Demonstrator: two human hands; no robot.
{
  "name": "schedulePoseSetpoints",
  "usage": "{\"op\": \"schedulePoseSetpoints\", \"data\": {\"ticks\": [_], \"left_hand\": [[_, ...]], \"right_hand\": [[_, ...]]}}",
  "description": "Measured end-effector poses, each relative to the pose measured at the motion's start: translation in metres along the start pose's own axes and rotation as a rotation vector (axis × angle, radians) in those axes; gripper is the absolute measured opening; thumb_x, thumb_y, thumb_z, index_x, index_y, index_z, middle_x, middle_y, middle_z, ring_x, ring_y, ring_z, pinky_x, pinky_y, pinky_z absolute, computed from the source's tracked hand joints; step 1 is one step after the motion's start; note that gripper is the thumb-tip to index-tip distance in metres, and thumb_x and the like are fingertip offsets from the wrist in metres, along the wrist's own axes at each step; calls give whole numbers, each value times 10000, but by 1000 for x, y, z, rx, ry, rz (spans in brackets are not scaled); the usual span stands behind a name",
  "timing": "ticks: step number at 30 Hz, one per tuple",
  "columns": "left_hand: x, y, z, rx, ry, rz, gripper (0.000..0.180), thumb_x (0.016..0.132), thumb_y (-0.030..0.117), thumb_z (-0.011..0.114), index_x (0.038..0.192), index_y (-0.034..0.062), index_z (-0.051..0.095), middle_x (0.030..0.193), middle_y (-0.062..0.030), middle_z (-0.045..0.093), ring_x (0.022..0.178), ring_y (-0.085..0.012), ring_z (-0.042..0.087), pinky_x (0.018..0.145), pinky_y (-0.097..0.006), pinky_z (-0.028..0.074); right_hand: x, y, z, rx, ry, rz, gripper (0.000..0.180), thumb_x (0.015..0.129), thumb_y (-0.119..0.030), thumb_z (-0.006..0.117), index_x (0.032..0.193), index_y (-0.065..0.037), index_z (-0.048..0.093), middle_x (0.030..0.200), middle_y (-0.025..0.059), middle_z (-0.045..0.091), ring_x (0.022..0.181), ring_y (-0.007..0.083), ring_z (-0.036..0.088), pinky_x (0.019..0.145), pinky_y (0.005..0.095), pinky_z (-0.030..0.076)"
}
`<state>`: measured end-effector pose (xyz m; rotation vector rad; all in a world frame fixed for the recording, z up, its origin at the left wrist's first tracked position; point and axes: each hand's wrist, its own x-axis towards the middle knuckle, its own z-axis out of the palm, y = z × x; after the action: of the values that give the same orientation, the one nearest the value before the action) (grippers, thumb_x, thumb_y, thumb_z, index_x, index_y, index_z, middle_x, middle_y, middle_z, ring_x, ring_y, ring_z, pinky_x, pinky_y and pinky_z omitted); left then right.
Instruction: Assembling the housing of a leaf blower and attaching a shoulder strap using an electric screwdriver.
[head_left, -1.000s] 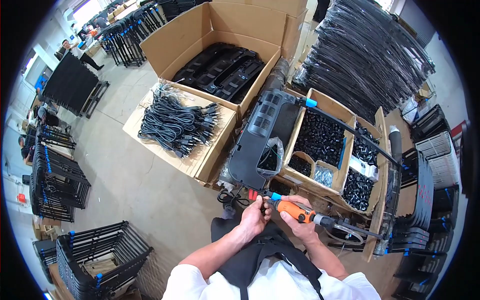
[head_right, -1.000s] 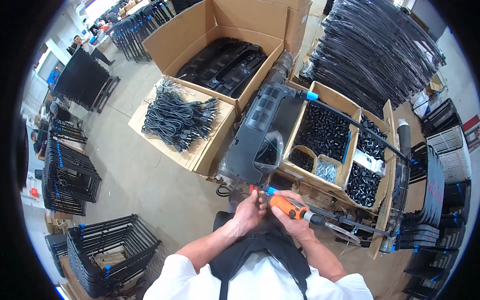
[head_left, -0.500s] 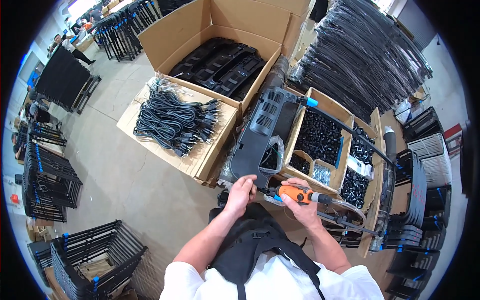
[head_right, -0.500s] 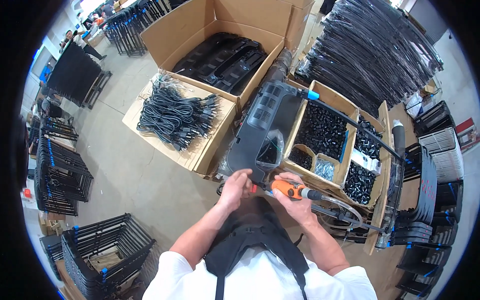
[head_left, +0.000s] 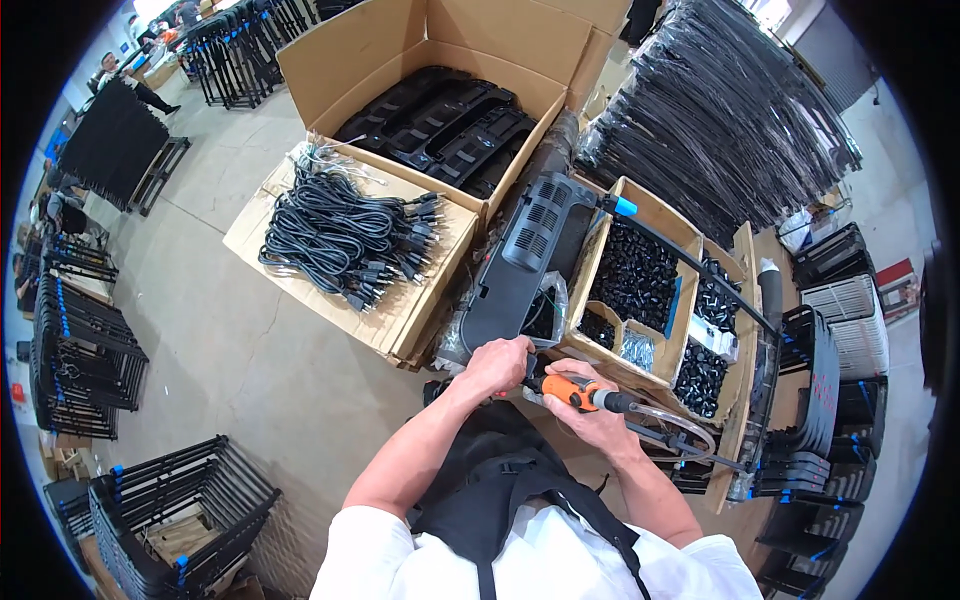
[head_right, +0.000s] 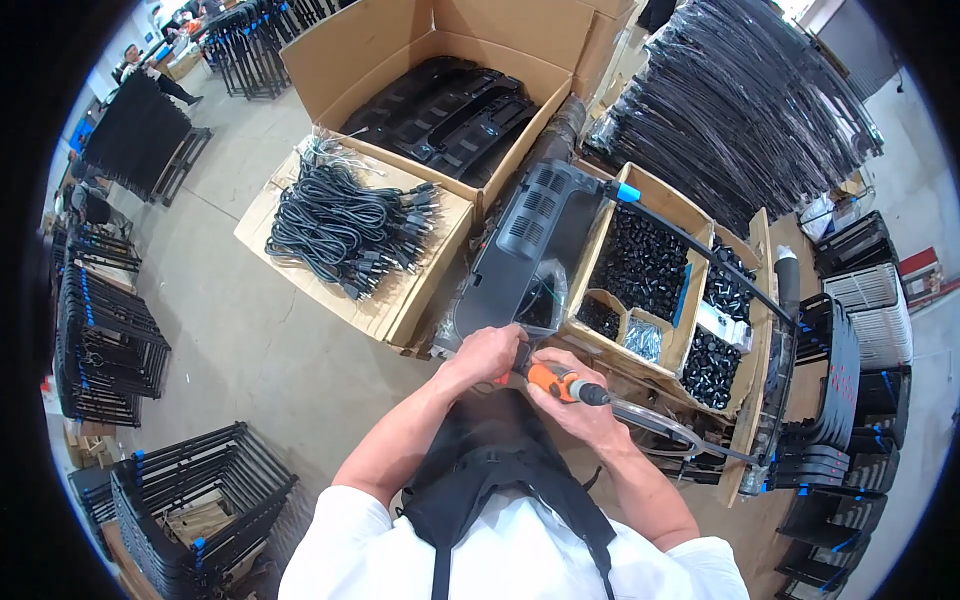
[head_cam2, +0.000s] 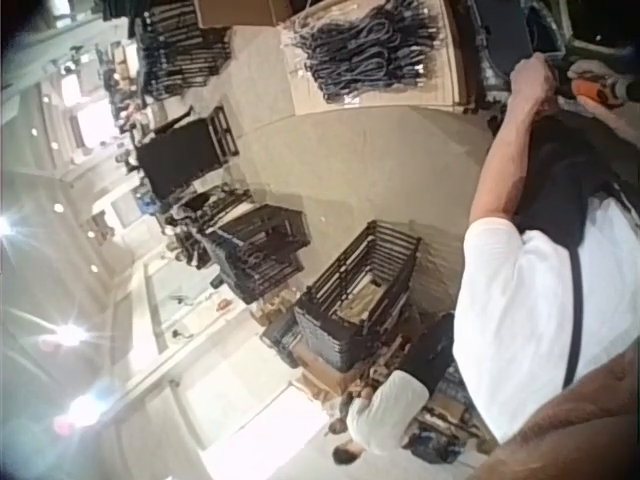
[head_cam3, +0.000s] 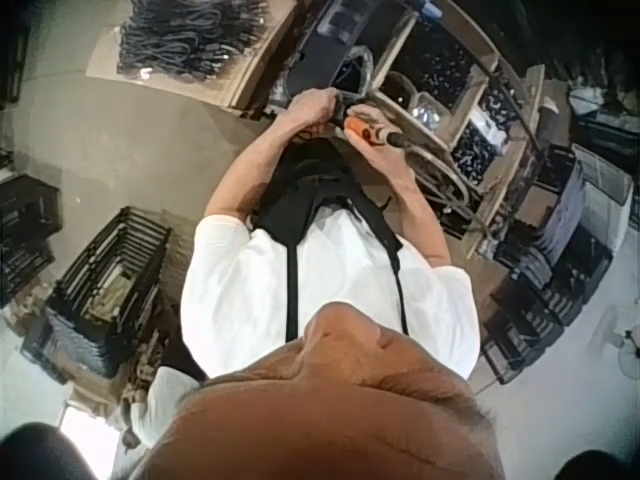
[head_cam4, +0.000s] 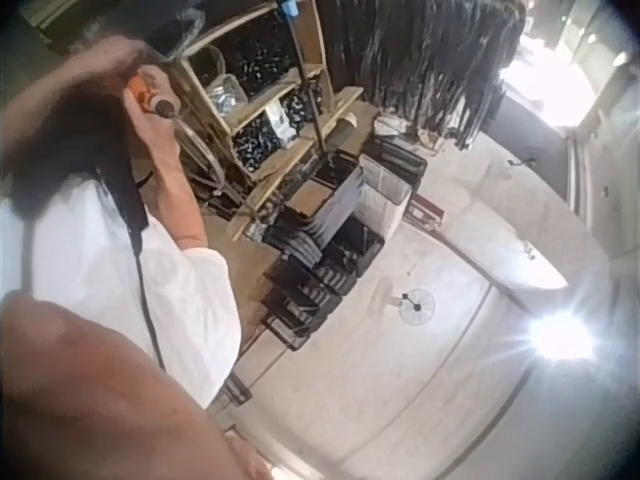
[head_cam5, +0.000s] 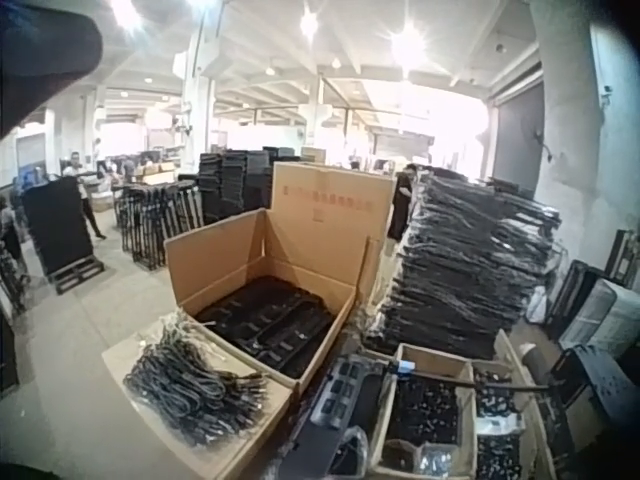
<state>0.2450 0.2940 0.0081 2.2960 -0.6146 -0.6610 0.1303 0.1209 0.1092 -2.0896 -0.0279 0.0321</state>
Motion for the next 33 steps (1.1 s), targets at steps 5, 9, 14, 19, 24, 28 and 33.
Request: {"op": "schedulePoseSetpoints", "data": {"ticks": [5,9,14,19,24,28,33], "left_hand": [[3,-8,0,-32,-36,23,328,1004,211,500,1247,70,669,999,-228,735,957,-394,717,850,-497,559],[-7,-18,3,-422,78,-75,317,1059,230,476,1252,49,649,979,-149,728,857,-284,707,777,-413,569],[-51,-26,6,-1536,19,-243,273,1122,302,475,1108,85,641,904,7,644,731,-90,564,663,-251,484],[-82,-26,37,-1517,78,-310,251,1107,345,521,1053,145,663,814,67,589,691,-64,477,615,-222,370],[-93,-17,62,-1606,135,-363,270,1109,300,521,1169,86,675,875,39,629,717,-79,529,641,-228,432],[-94,-11,62,-1604,129,-378,242,1101,270,547,1163,87,693,891,40,668,716,-68,573,619,-227,444],[-88,-15,67,-1749,112,-393,209,1079,257,590,1146,90,697,901,30,680,715,-74,575,621,-241,454]], "right_hand": [[7,-6,1,-50,-56,-15,417,853,-171,812,1239,-99,671,1088,92,741,954,215,730,889,334,578],[15,-8,5,-127,-116,-103,388,848,-172,810,1211,-112,688,1101,105,742,958,238,739,869,342,585],[19,-3,1,-95,-114,-33,349,850,-178,811,1171,-103,696,1034,95,758,894,250,748,820,352,591],[18,3,4,-100,-132,-65,365,853,-189,811,1187,-104,692,1039,97,755,898,252,747,823,353,588],[18,0,7,-116,-128,-96,394,860,-172,809,1220,-83,675,1079,106,750,955,226,741,871,346,581],[7,-4,3,134,-51,-29,432,857,-114,817,1248,-33,654,1180,115,729,1051,198,713,948,347,564],[-1,-5,1,357,6,-58,447,863,-43,798,1277,-25,630,1243,117,708,1117,197,687,998,348,547]]}}
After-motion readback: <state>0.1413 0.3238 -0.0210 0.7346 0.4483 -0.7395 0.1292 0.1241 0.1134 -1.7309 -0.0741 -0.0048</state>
